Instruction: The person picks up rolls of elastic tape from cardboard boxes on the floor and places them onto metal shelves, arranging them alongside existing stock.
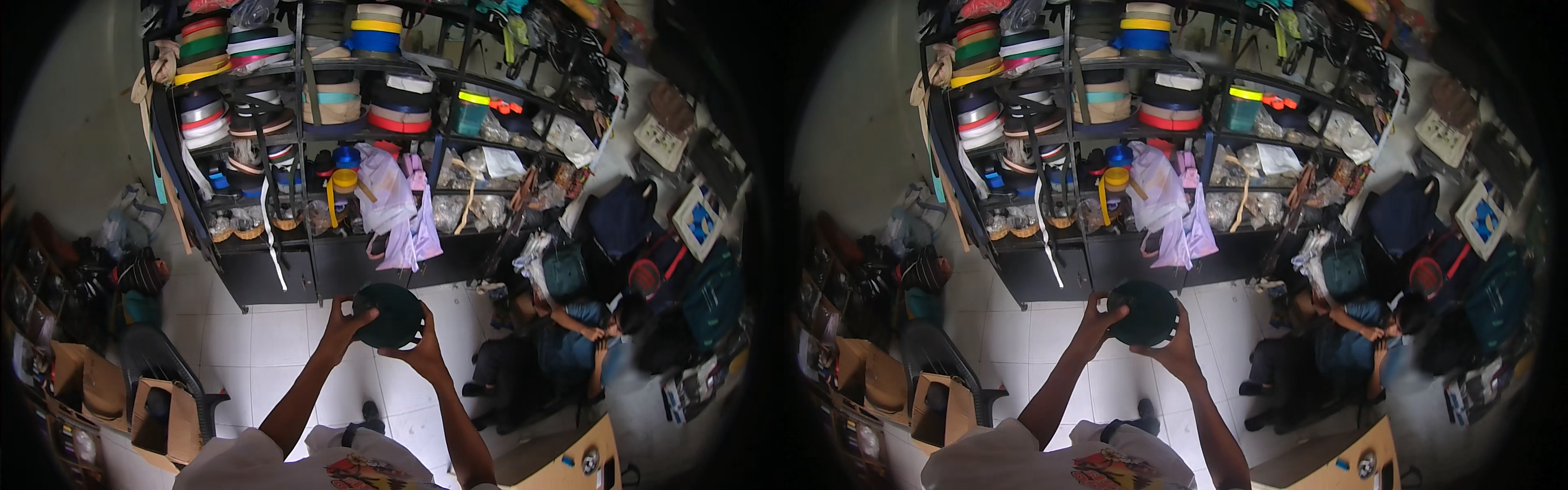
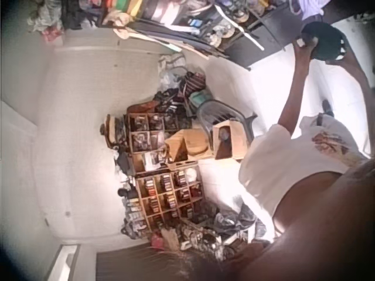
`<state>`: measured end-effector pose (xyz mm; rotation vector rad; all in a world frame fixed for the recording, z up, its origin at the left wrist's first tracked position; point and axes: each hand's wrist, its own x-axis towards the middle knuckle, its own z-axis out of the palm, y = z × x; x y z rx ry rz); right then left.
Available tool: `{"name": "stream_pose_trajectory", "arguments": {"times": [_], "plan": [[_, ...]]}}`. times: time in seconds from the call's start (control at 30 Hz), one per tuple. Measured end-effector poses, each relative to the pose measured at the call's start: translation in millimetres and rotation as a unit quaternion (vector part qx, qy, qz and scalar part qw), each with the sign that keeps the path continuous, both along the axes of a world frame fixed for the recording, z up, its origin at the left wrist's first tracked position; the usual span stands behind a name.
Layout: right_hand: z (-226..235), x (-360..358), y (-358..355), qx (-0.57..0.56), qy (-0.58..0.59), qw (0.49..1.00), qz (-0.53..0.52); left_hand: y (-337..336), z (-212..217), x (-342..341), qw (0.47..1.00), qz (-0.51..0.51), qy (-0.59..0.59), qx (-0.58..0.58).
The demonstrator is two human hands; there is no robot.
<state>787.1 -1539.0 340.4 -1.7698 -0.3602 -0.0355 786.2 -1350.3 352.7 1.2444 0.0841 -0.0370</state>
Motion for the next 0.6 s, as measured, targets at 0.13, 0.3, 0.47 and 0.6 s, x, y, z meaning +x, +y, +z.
{"name": "stream_pose_trajectory", "arguments": {"times": [0.13, 0.3, 0.47, 0.6], "plan": [[31.2, 106.0, -8.2, 0.019, -0.016, 1.0, 0.006, -2.1, 33.2, 90.1, 0.988, -0.039, -0.13, 0.069], [83.5, 227.5, -30.5, 0.093, -0.092, 0.991, 0.003, -24.4, 103.0, 204.0, 0.965, -0.031, -0.22, 0.143], [144.5, 355.9, -40.6, 0.165, -0.202, 0.964, 0.058, -44.8, 178.6, 309.2, 0.955, 0.006, -0.268, 0.124], [212.0, 451.0, -49.6, 0.2, -0.266, 0.938, 0.096, -62.8, 233.2, 401.0, 0.91, 0.06, -0.377, 0.164]]}}
